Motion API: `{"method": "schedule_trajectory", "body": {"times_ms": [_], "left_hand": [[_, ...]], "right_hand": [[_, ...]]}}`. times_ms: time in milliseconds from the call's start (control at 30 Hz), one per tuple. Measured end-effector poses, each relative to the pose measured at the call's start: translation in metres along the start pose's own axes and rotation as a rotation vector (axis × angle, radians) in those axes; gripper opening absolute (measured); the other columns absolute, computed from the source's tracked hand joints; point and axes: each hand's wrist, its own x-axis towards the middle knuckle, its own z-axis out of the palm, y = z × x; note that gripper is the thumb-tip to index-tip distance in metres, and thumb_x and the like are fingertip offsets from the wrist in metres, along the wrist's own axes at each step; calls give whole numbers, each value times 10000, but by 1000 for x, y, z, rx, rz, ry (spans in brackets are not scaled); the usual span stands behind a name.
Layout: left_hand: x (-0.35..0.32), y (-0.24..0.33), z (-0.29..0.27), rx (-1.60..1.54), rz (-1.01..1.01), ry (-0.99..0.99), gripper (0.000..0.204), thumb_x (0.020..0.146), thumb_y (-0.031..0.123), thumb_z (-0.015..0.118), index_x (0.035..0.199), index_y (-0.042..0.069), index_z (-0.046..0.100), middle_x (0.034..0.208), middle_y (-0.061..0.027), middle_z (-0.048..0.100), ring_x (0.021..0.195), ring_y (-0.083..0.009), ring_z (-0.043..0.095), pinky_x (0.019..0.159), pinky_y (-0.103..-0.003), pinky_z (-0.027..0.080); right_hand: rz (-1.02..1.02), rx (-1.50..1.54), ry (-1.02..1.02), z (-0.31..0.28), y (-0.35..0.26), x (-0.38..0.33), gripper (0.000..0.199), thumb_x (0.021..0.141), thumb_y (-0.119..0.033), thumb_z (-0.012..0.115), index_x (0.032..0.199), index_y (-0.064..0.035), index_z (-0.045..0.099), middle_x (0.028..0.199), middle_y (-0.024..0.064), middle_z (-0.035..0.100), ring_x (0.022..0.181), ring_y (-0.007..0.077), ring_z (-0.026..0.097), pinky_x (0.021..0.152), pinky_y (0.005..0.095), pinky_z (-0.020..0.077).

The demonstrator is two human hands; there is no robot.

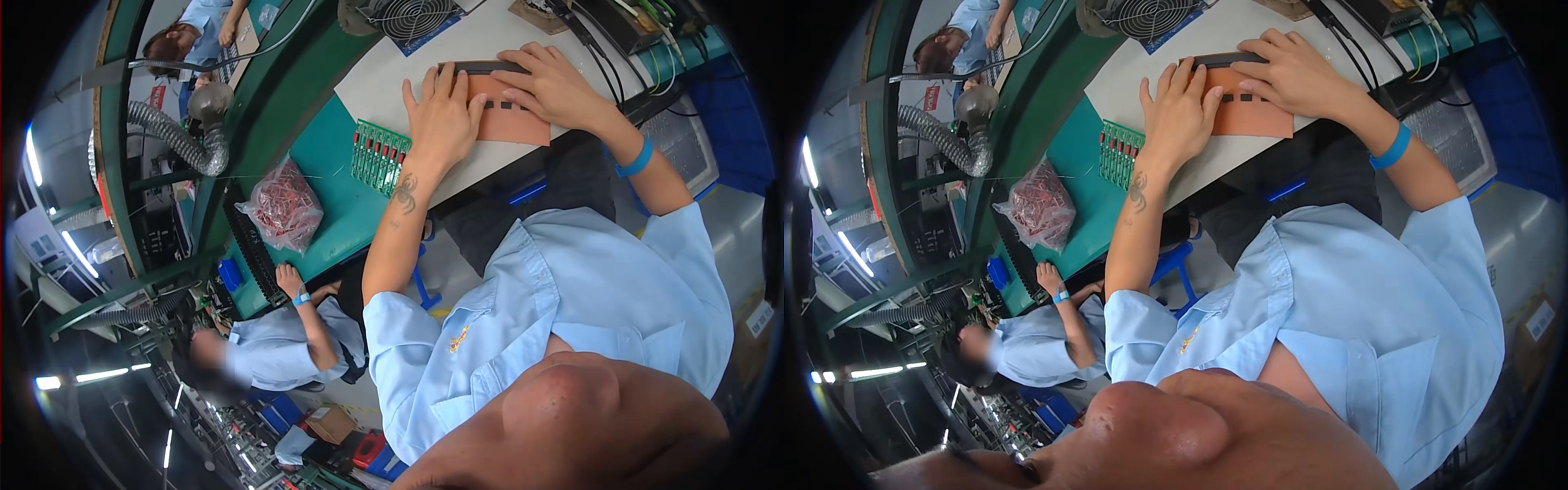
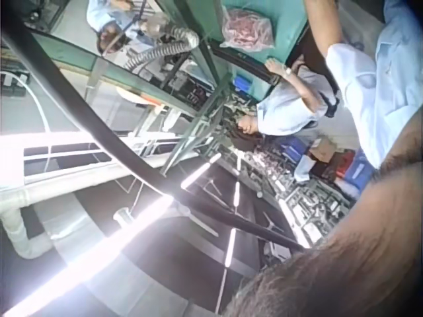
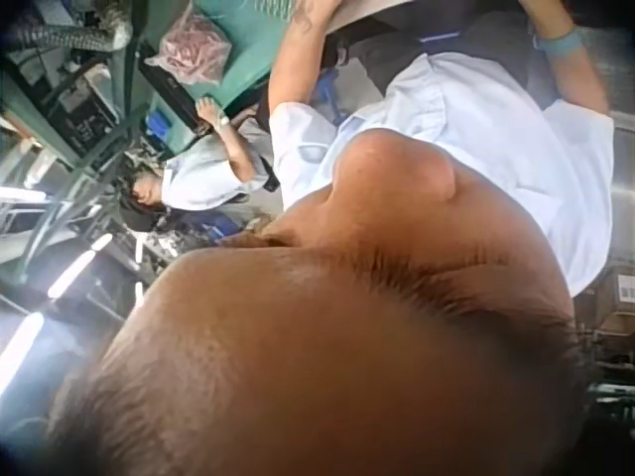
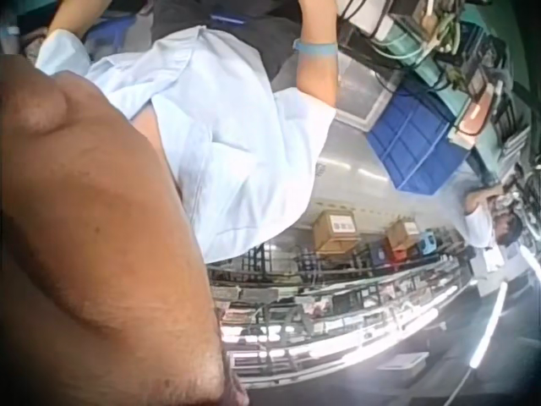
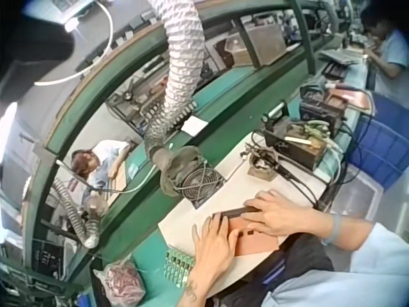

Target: Assembling and inspecting printed circuit boards at a manual assembly station.

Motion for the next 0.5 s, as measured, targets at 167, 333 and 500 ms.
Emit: {"method": "schedule_trajectory", "body": {"times_ms": [167,333,500], "left_hand": [[0,-3,4,-23,-37,-61,469,1023,355,520,1302,-6,629,1440,-164,553,1368,-339,463,1142,-630,261],[1,-7,3,-84,-74,-80,452,1023,328,520,1296,-17,626,1432,-160,563,1333,-324,503,1140,-629,268],[1,-15,6,-189,-109,-82,412,1010,282,531,1267,-25,629,1419,-148,580,1294,-314,536,1116,-614,297]], "right_hand": [[45,71,-71,-3,1,0,334,1005,-294,580,1205,-69,724,1378,83,591,1187,253,509,1006,371,417],[85,214,-113,-8,9,-3,321,994,-224,603,1213,-16,712,1391,98,593,1207,276,524,1025,370,438],[99,315,-87,-12,9,-7,297,993,-197,614,1149,29,724,1371,119,606,1193,284,554,1026,364,464]]}}
